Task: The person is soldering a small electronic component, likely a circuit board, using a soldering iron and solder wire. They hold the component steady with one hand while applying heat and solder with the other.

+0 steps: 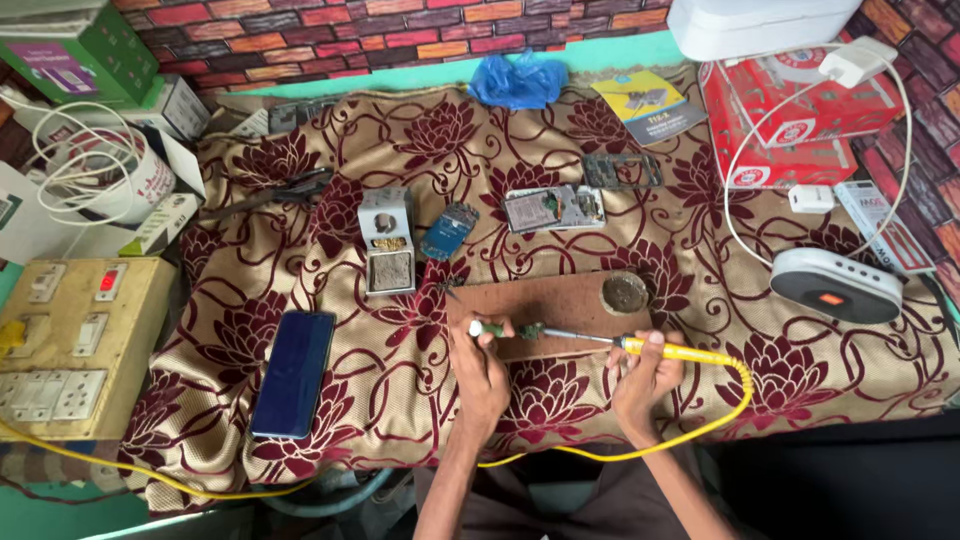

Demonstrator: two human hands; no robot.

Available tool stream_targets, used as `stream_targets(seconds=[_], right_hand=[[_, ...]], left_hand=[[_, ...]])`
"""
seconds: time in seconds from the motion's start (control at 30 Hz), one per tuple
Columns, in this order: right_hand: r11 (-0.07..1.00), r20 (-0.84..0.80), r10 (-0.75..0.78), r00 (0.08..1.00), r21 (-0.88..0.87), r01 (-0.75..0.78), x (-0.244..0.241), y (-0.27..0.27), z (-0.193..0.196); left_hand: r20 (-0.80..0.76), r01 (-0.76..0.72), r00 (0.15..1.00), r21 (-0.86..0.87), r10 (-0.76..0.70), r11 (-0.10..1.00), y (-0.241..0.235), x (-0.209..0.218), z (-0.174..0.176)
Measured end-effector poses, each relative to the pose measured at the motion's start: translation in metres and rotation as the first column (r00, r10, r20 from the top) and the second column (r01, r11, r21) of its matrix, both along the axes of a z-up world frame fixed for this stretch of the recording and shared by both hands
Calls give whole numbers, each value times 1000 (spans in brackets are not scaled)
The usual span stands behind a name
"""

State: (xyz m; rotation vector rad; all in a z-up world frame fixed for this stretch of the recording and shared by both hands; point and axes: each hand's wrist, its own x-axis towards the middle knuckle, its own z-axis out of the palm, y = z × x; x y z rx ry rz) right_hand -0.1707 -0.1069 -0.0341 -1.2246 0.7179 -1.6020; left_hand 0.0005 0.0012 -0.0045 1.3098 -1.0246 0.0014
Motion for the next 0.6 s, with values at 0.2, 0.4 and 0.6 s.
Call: stream_targets(seconds=[0.2, 0.4, 0.6], right_hand=[[997, 61, 37, 997, 60, -41, -1, 4, 3], [999, -48, -3, 999, -48, 1, 0, 2, 2], [993, 3, 20, 1000, 114, -20, 0, 1, 0]], left_hand=[[14, -10, 1000, -3, 10, 1000, -4, 1, -9], [-20, -25, 999, 51, 26, 998, 1, 0, 4], [-39, 9, 999, 1, -9, 1000, 3, -2, 24]])
